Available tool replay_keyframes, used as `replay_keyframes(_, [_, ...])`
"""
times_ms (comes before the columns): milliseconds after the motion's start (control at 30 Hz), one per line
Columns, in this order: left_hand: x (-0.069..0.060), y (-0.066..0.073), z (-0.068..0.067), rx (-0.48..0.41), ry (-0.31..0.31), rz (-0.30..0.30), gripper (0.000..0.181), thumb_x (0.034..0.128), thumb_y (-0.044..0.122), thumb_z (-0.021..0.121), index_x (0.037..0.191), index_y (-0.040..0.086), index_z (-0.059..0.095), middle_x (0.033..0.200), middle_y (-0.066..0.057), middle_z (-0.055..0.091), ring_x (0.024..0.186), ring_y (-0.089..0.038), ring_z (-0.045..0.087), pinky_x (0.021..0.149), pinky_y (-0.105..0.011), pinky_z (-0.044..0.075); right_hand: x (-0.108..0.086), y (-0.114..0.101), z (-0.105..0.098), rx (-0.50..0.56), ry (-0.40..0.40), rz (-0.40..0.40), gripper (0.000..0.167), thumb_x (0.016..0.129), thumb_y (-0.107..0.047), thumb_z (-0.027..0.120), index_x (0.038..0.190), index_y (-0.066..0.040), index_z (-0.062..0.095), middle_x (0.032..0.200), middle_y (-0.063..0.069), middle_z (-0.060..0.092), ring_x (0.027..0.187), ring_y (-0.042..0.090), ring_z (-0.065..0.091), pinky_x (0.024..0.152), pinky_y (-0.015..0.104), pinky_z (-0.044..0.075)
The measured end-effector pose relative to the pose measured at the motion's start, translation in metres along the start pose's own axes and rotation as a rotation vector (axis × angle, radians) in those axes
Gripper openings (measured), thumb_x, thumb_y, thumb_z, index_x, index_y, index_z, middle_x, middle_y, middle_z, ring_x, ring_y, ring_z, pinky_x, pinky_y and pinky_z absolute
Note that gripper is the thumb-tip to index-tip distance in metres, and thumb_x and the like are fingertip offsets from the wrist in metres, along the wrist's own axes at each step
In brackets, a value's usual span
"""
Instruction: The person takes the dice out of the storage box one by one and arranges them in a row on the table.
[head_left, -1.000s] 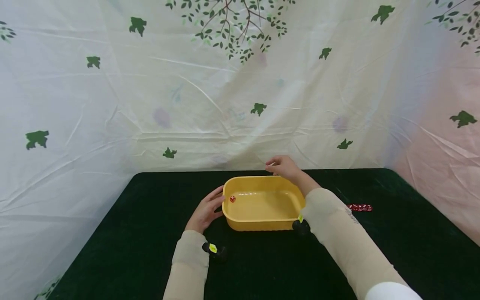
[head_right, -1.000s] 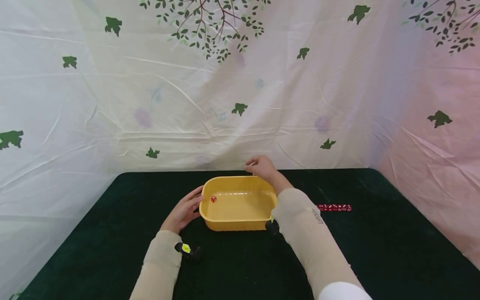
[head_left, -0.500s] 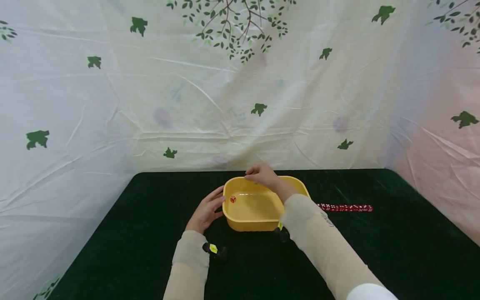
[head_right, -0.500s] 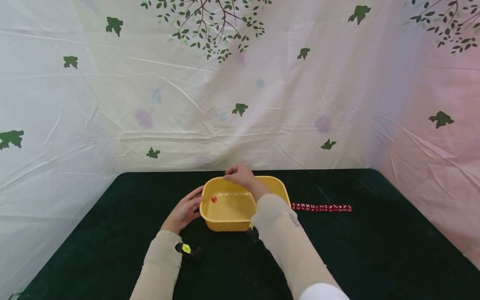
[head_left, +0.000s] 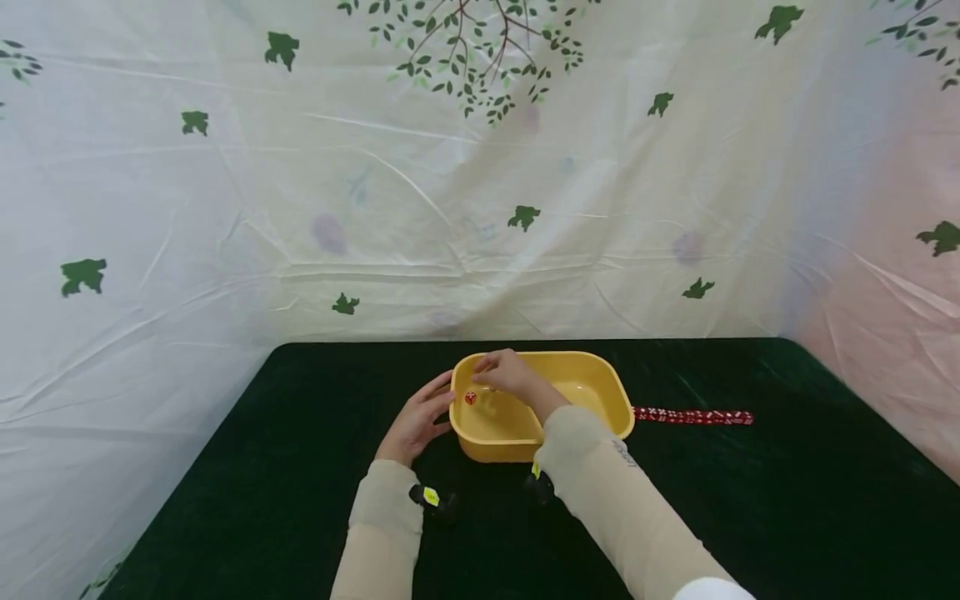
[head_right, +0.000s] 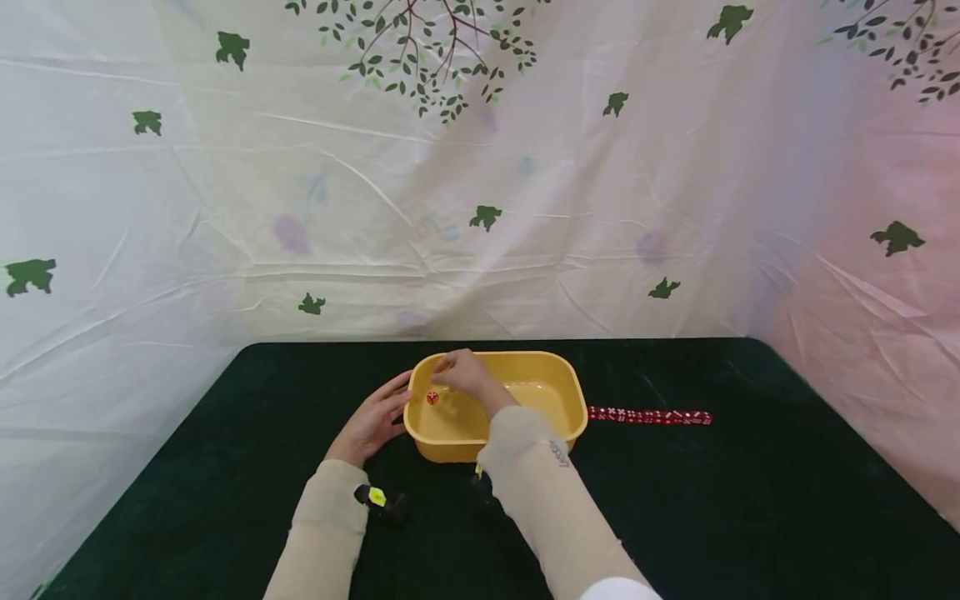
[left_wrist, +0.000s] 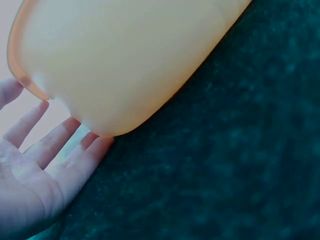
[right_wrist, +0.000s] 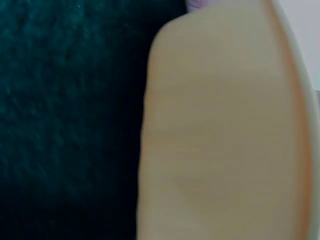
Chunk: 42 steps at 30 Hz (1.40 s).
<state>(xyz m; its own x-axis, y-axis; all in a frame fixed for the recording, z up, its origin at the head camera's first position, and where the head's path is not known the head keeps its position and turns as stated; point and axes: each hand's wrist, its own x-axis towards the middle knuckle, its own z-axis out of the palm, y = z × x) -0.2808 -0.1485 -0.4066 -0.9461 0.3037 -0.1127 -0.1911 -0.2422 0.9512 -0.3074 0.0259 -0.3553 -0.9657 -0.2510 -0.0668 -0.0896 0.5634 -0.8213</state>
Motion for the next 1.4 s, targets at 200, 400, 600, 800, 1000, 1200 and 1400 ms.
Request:
replay_keyframes(200, [0.002, -0.001, 0.0, -0.002, -0.007, 0.012, 0.045, 0.087, 0.016, 0.05, 0.13, 0.014, 0.039, 0.13, -0.01, 0.039, 0.113, -0.027, 0.039, 0.087, -0.051, 0.032, 0.0, 0.003, 0.011, 0.012, 0.0, 0.027, 0.024, 0.079, -0.012, 0.061, 0.1, 0.0, 0.061, 0.084, 0.009, 0.059, 0.07, 0.022, 0.054, 0.063, 0.029, 0.047])
replay_keyframes(400, [0.001, -0.001, 0.0, -0.01, 0.002, 0.005, 0.045, 0.0864, 0.016, 0.051, 0.129, 0.015, 0.04, 0.129, -0.01, 0.039, 0.112, -0.027, 0.04, 0.088, -0.051, 0.032, 0.001, 0.007, 0.019, 0.005, -0.025, 0.069, 0.027, 0.08, -0.013, 0.061, 0.103, 0.002, 0.06, 0.082, 0.011, 0.06, 0.066, 0.022, 0.054, 0.06, 0.027, 0.047])
replay_keyframes(600, [0.002, -0.001, 0.002, -0.013, -0.007, 0.011, 0.044, 0.0874, 0.014, 0.049, 0.13, 0.013, 0.038, 0.129, -0.012, 0.039, 0.112, -0.028, 0.04, 0.087, -0.05, 0.034, 0.001, 0.012, 0.023, -0.047, -0.037, 0.054, 0.023, 0.078, -0.012, 0.062, 0.097, 0.0, 0.063, 0.079, 0.005, 0.059, 0.063, 0.016, 0.05, 0.058, 0.023, 0.043])
replay_keyframes(800, [0.003, -0.002, 0.001, -0.002, 0.005, 0.013, 0.044, 0.0873, 0.014, 0.05, 0.13, 0.013, 0.039, 0.128, -0.012, 0.04, 0.11, -0.027, 0.042, 0.086, -0.051, 0.034, 0.0, 0.013, 0.025, -0.067, -0.059, 0.015, 0.016, 0.076, -0.009, 0.062, 0.09, -0.001, 0.064, 0.076, 0.004, 0.056, 0.062, 0.015, 0.048, 0.057, 0.024, 0.041])
replay_keyframes(1000, [0.003, -0.003, 0.001, 0.001, 0.017, 0.011, 0.044, 0.0869, 0.015, 0.051, 0.129, 0.014, 0.04, 0.128, -0.011, 0.04, 0.11, -0.027, 0.042, 0.087, -0.052, 0.032, 0.0, 0.015, 0.026, -0.104, -0.073, -0.005, 0.011, 0.075, -0.007, 0.064, 0.084, -0.001, 0.065, 0.069, 0.003, 0.054, 0.061, 0.015, 0.046, 0.055, 0.022, 0.04])
replay_keyframes(1200, [0.004, -0.003, 0.001, -0.001, 0.018, 0.012, 0.044, 0.0868, 0.016, 0.051, 0.129, 0.014, 0.04, 0.128, -0.011, 0.04, 0.11, -0.026, 0.042, 0.088, -0.052, 0.032, 0.002, 0.016, 0.026, -0.121, -0.088, -0.002, 0.01, 0.074, -0.007, 0.064, 0.083, -0.003, 0.065, 0.068, 0.003, 0.053, 0.062, 0.016, 0.045, 0.054, 0.022, 0.038])
replay_keyframes(1400, [0.005, -0.002, 0.0, -0.014, 0.012, 0.01, 0.044, 0.0869, 0.014, 0.051, 0.129, 0.014, 0.04, 0.128, -0.011, 0.04, 0.11, -0.026, 0.042, 0.087, -0.051, 0.033, 0.004, 0.017, 0.026, -0.137, -0.095, -0.015, 0.01, 0.074, -0.006, 0.064, 0.083, -0.002, 0.066, 0.067, 0.002, 0.053, 0.061, 0.015, 0.045, 0.053, 0.021, 0.037])
